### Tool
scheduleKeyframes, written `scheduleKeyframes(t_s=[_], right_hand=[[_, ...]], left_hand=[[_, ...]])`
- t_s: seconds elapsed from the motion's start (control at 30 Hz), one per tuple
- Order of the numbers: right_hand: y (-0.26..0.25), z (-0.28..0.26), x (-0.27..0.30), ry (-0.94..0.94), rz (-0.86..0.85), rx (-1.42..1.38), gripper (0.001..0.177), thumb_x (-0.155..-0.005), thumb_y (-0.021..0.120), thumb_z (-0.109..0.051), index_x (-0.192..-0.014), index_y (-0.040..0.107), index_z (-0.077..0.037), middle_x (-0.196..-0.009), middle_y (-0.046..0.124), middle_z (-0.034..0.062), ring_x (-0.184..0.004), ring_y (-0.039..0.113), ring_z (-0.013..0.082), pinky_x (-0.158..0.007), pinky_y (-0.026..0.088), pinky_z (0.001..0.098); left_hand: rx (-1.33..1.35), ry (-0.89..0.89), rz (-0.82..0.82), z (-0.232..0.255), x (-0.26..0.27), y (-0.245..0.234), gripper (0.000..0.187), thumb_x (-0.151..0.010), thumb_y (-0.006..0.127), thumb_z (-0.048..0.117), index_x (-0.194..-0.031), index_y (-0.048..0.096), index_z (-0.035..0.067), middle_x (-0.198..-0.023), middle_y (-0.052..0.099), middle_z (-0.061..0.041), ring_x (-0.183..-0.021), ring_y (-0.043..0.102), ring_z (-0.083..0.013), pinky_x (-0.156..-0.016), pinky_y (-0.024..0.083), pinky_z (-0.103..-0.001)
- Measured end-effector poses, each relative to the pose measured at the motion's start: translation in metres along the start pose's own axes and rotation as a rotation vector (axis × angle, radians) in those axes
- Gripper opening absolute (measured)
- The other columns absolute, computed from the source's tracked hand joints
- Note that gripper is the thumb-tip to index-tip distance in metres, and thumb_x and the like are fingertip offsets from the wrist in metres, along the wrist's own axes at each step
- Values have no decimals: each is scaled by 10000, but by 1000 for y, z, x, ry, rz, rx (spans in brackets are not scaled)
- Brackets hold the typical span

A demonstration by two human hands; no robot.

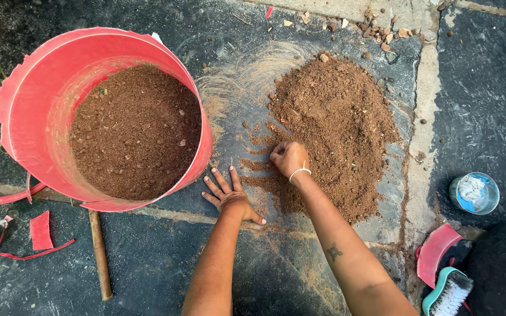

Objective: The person mixes and breaks up soil on the ground by hand, gathering it into a pile and clearing small debris.

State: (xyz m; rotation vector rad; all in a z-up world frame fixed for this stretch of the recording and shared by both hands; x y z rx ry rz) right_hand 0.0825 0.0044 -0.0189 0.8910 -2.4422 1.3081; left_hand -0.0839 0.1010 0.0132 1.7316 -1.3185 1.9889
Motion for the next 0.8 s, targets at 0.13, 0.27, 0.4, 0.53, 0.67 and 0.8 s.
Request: scheduleKeyframes(t_s=[0.13, 0.27, 0.4, 0.53, 0.67, 0.8], right_hand=[[3, 14, -18, -89, 35, -275, 55, -819, 799, -86, -869, 803, -64, -842, 794, 90, -703, 721, 169, -713, 593, 325], [8, 5, -37, 32, -69, -767, 167, -837, 742, -80, -993, 793, -50, -834, 773, 80, -648, 649, 172, -634, 573, 351], [15, -47, -41, -319, 132, -236, 352, -804, 826, -152, -1142, 732, -123, -877, 734, 104, -758, 681, 256, -738, 571, 396], [23, -77, -42, -500, 271, -88, 286, -797, 796, -171, -1079, 751, -147, -1009, 745, 126, -881, 708, 339, -791, 555, 451], [28, -74, -31, -459, 222, 62, 149, -896, 695, -171, -1035, 700, -119, -1097, 715, 144, -940, 681, 392, -791, 539, 485], [15, -45, -25, -423, 271, 13, 90, -955, 678, -191, -1012, 677, -121, -1047, 734, 134, -963, 699, 367, -817, 549, 463]], left_hand=[[15, 1, 5, 0, 1, 0, 1799, -486, 950, 702, -1538, -382, 104, -1549, -391, -404, -1389, -361, -627, -1120, -23, -788], [19, 11, -15, 0, -2, -1, 1786, -501, 948, 695, -1539, -378, 98, -1539, -392, -419, -1379, -365, -640, -1112, -27, -803], [30, 3, -6, 0, -1, 0, 1790, -497, 958, 680, -1542, -377, 106, -1542, -396, -414, -1382, -363, -636, -1117, -26, -794], [37, 1, -10, -1, 0, 0, 1802, -486, 968, 668, -1540, -381, 105, -1542, -402, -408, -1392, -361, -629, -1122, -31, -785], [49, -1, -12, 0, 1, 0, 1806, -487, 968, 667, -1534, -393, 108, -1543, -409, -396, -1399, -362, -620, -1124, -49, -780], [36, 7, -7, 0, 2, -1, 1796, -492, 960, 677, -1535, -381, 94, -1543, -400, -409, -1396, -360, -631, -1112, -38, -792]])
Point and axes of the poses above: each hand's wrist, its own x-axis away from the middle knuckle, its own y-axis out of the palm, z = x × y, the point moved 3 cm from there along -x, towards the middle knuckle
